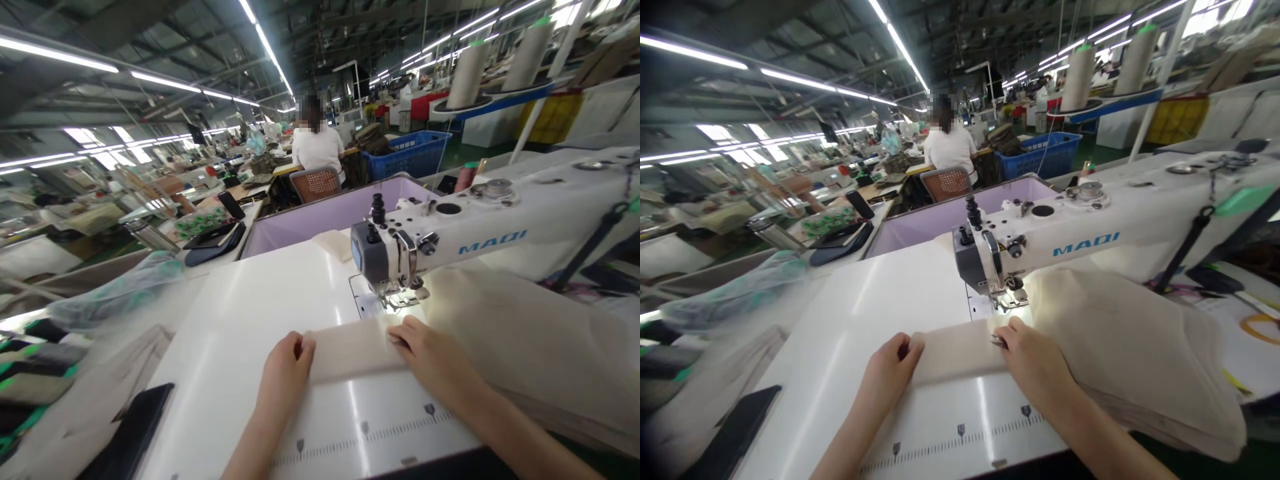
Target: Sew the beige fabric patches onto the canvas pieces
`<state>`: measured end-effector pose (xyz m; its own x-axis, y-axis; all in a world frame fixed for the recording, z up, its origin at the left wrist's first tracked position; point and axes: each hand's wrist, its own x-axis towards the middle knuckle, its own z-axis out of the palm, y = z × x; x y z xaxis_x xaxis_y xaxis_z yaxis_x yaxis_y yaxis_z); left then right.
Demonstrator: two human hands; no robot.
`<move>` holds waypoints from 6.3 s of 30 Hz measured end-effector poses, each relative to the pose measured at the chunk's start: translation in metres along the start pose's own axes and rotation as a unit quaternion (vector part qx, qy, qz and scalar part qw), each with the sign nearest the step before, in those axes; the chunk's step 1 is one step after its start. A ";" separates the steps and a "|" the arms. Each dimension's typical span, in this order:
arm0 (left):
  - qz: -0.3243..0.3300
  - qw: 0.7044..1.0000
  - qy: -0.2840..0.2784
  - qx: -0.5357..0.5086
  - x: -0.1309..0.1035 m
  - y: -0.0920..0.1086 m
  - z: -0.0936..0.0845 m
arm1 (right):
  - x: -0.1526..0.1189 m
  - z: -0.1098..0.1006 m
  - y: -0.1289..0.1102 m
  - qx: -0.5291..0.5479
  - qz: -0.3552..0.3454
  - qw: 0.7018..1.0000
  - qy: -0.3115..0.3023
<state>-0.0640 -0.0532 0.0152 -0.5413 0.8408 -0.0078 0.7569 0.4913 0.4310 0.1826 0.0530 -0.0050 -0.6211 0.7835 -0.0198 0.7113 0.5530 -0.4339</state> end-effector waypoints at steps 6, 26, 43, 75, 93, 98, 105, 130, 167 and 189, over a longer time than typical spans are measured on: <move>0.003 1.000 -0.010 -0.001 0.001 -0.004 0.002 | 0.000 0.003 0.003 -0.012 0.008 1.000 -0.004; 0.297 0.917 -0.133 0.232 0.028 0.017 -0.005 | -0.001 -0.009 0.006 -0.058 -0.110 0.992 -0.003; 0.351 0.924 -0.101 0.109 0.112 0.086 0.053 | -0.013 0.005 0.012 -0.073 -0.121 0.989 0.053; 0.369 0.916 -0.042 0.152 0.106 0.095 0.050 | -0.001 -0.001 0.014 -0.107 -0.152 0.980 0.071; 0.555 0.827 -0.068 0.061 0.029 0.070 0.045 | -0.003 -0.010 0.017 -0.116 -0.144 0.982 0.036; 0.546 0.833 -0.067 0.054 0.040 0.071 0.045 | 0.010 -0.015 0.019 -0.127 -0.157 0.979 0.025; 0.539 0.839 -0.066 0.047 0.064 0.076 0.044 | 0.016 -0.018 0.014 -0.098 -0.117 0.988 0.039; 0.514 0.850 -0.054 0.100 0.002 0.081 0.045 | -0.016 -0.014 0.016 -0.022 -0.086 0.995 0.041; 0.523 0.843 -0.055 0.111 0.051 0.078 0.044 | 0.020 -0.017 0.018 -0.092 -0.109 0.989 0.039; 0.513 0.851 -0.019 0.111 0.065 0.074 0.053 | 0.014 -0.012 0.020 -0.095 -0.118 0.988 0.043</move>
<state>-0.0243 0.0498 -0.0012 0.4556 0.8576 0.2386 0.8766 -0.4788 0.0473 0.1927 0.0783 -0.0031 -0.7522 0.6435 0.1417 0.6047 0.7596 -0.2396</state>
